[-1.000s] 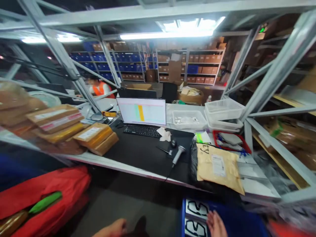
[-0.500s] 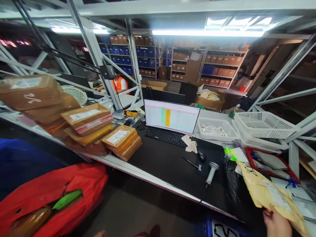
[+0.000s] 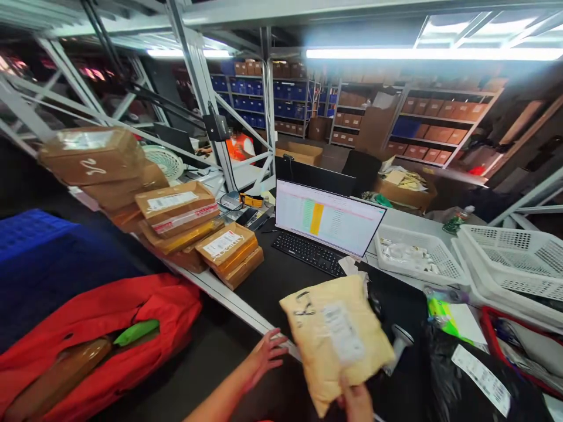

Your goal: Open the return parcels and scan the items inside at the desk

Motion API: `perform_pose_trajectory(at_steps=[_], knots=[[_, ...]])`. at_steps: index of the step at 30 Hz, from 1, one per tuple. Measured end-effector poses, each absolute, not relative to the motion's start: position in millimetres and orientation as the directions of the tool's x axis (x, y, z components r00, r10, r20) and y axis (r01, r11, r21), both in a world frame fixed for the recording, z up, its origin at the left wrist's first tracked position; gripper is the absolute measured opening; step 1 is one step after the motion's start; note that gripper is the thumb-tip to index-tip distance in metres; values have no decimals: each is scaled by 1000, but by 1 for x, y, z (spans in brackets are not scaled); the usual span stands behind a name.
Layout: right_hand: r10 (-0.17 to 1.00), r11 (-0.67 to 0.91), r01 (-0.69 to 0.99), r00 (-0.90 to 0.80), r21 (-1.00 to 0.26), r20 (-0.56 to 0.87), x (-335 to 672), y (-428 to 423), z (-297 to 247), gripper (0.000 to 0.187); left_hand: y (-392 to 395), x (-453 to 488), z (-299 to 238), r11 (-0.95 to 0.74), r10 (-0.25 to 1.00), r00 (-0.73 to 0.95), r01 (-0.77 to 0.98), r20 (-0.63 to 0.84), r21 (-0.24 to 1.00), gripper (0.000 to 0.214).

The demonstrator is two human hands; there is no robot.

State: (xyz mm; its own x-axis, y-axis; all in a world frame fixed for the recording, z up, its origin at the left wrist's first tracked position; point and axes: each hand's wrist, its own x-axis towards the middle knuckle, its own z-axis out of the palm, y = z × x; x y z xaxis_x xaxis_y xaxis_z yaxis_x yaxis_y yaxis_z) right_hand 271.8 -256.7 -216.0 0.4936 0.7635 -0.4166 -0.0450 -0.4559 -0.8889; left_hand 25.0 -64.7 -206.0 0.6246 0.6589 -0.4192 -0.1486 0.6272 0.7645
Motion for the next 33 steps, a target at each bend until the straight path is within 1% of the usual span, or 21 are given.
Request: perform_pose_trajectory(at_steps=[1,2,3,4,5,6,8,10,12,13,15,17,20,22,24,27,29,33], knots=[[791,-493,-47,392,-869,-470,255,-240,-229,59,-58,43,-203,627,697,585,-218,-414,748,84],[799,-552,-36,264,-833,-541,245,-227,-240,54,-51,57,-203,591,766,481,-268,-426,761,82],[791,-594,10,185,-804,-583,243,-218,-247,50,-42,67,-205,554,816,368,-277,-446,785,81],[781,-621,77,142,-780,-608,249,-212,-252,48,-34,73,-208,530,840,292,-264,-457,806,79],[779,-627,147,158,-765,-607,262,-208,-254,47,-25,76,-211,513,854,237,-243,-463,823,77],[790,-611,212,230,-763,-568,282,-204,-253,47,-17,75,-214,511,856,223,-221,-467,831,75],[801,-558,322,451,-765,-394,334,-195,-245,51,-2,70,-218,513,850,250,-190,-464,837,71],[759,-522,432,628,-735,-171,387,-179,-236,56,9,66,-219,501,851,268,-159,-451,851,69],[714,-530,566,700,-632,29,431,-158,-230,60,17,65,-219,471,861,266,-99,-433,877,68],[694,-548,615,713,-568,102,447,-147,-230,62,20,65,-219,455,868,255,-62,-427,888,68],[654,-599,653,733,-464,187,470,-128,-234,65,25,64,-221,433,879,218,9,-424,901,65],[613,-653,633,764,-415,200,485,-115,-243,66,29,60,-224,422,889,168,63,-427,904,57],[574,-713,569,809,-411,124,501,-107,-261,71,30,50,-228,411,899,105,128,-424,903,40],[582,-728,549,812,-411,53,507,-107,-270,73,30,43,-231,409,901,80,168,-426,897,31],[620,-710,579,784,-401,33,508,-108,-276,70,29,39,-233,414,899,67,200,-434,888,25],[674,-648,651,732,-395,100,502,-110,-280,65,28,35,-237,430,889,56,242,-455,870,21],[681,-623,671,718,-402,144,497,-111,-281,63,28,35,-240,443,881,44,272,-471,854,22],[687,-614,690,707,-383,170,495,-111,-287,63,26,36,-247,456,871,30,320,-490,830,25]])
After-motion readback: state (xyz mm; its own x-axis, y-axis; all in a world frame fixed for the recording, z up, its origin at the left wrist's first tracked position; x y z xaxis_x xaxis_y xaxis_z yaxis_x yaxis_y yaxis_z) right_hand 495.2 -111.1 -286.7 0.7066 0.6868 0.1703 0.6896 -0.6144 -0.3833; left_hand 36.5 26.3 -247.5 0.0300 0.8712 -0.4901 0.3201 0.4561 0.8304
